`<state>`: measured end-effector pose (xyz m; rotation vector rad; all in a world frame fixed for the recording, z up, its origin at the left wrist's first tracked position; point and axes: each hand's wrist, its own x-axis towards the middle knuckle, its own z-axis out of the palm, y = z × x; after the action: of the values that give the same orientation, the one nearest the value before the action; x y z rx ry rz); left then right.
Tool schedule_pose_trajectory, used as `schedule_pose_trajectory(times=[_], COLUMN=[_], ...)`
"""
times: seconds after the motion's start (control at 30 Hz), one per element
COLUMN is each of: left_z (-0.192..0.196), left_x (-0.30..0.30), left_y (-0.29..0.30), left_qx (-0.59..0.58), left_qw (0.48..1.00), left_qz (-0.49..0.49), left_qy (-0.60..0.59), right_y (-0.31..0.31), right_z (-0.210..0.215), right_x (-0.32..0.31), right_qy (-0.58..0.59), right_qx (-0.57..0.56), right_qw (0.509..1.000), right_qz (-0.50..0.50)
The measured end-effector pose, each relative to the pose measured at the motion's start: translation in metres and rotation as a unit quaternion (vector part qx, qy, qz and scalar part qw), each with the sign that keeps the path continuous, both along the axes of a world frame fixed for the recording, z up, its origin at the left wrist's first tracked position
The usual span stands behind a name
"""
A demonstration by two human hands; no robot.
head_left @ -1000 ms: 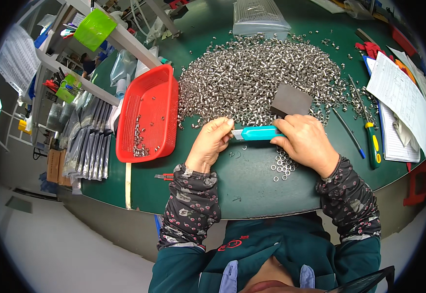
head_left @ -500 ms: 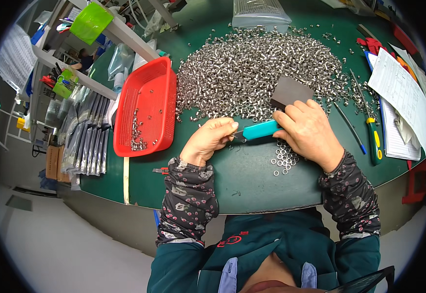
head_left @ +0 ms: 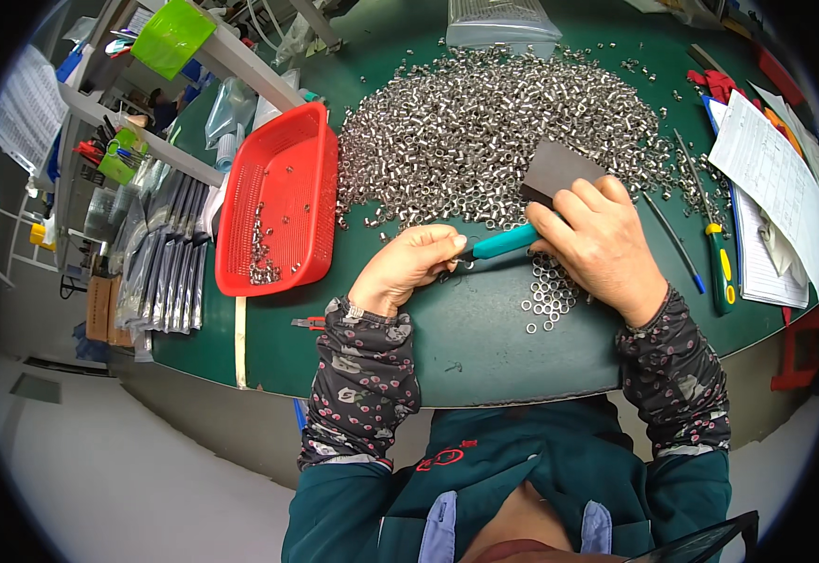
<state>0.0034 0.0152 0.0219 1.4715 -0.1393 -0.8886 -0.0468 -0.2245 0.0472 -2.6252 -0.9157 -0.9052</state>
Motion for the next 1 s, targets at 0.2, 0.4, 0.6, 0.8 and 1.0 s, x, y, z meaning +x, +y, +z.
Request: schedule_pose_trajectory(times=[0.2,0.4,0.6,0.8,1.0], left_z=[-0.004,-0.009,-0.009,-0.014,-0.017], left_x=[0.0,0.0,0.0,0.002,0.001], left_y=[-0.001,-0.005,-0.008,-0.008,-0.008], left_qx=[-0.015,-0.239,-0.267,-0.273,-0.302], left_qw=[0.996,0.958,0.947,0.944,0.935], left_qz=[0.075,0.155,0.17,0.17,0.159], left_qy=[-0.056,-0.038,-0.052,-0.073,-0.095], right_y=[-0.002,0.003,0.004,0.005,0.006], right_z=[-0.002,-0.016,-0.017,-0.018,-0.02], right_x=[-0.001,-0.004,-0.004,-0.003,-0.002], right_qy=[0.01,0.168,0.261,0.306,0.354], right_qx=[0.01,0.154,0.19,0.213,0.232], right_qw=[1.0,0.973,0.946,0.928,0.906], right_qz=[-0.019,-0.028,-0.031,-0.028,-0.021])
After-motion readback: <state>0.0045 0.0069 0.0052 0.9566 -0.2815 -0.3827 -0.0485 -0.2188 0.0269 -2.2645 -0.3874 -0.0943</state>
